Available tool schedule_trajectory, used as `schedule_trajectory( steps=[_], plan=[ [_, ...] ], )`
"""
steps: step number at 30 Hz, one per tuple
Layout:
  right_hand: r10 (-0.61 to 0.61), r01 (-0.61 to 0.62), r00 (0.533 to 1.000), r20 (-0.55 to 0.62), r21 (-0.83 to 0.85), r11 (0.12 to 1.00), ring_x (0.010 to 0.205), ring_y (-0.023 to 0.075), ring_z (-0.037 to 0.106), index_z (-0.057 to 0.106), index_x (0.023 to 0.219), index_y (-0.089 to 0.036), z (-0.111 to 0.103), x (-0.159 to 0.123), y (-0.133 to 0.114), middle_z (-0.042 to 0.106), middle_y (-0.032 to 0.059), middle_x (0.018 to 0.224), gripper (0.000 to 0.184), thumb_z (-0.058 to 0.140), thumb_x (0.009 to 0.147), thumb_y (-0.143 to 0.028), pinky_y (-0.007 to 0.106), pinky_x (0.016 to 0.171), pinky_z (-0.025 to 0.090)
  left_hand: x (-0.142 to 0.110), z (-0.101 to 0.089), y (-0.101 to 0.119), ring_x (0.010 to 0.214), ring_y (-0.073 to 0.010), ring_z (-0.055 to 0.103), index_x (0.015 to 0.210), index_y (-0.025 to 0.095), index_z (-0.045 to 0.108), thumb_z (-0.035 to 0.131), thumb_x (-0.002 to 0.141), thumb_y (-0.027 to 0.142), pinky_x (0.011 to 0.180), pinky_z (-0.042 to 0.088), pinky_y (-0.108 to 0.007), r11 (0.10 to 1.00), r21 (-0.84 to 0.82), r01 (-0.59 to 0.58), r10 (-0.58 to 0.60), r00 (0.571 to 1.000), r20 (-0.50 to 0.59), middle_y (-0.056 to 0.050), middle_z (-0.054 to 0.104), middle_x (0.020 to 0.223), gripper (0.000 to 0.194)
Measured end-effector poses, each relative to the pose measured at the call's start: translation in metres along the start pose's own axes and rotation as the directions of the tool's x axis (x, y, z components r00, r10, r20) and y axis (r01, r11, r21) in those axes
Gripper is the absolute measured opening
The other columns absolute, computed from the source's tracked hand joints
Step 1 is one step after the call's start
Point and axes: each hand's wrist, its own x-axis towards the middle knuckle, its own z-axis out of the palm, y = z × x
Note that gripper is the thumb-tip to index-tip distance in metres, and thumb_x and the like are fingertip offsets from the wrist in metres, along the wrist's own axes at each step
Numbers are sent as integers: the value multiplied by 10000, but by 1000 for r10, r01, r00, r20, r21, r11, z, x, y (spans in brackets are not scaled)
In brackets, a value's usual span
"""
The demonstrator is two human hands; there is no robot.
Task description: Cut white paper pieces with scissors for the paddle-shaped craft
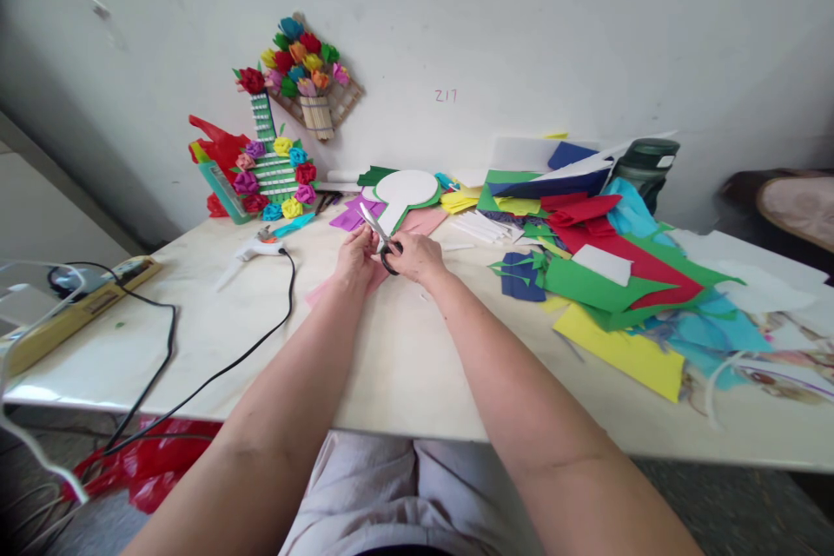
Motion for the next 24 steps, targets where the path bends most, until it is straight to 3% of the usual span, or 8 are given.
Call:
schedule_trajectory(
  steps=[11, 21, 24],
  plan=[
    [17, -17, 1000, 11, -49, 999, 862, 205, 589, 585, 1011, -286, -2, -2, -5, 662, 21, 926, 414, 478, 706, -545, 284, 672, 396, -2, 1, 0, 509, -30, 499, 649, 133, 561, 658, 641, 141, 566, 399, -167, 999, 20, -26, 25, 999, 21, 32, 530, 582, 97],
    [33, -33, 999, -9, -61, 998, 859, 214, 592, 593, 1007, -287, -2, -2, -6, 664, 29, 923, 389, 493, 702, -507, 290, 668, 400, 0, 1, -1, 496, -39, 497, 654, 122, 570, 624, 646, 104, 534, 389, -167, 1000, 13, 19, -18, 999, -38, 20, 543, 572, 58],
    [52, -53, 999, -13, -38, 998, 863, 203, 591, 593, 999, -282, -1, -2, -6, 664, 24, 925, 363, 487, 716, -482, 276, 663, 401, 0, 1, 0, 482, -43, 486, 642, 122, 560, 628, 651, 136, 509, 369, -172, 999, 13, 38, -38, 999, 1, 21, 534, 558, 70]
  ],
)
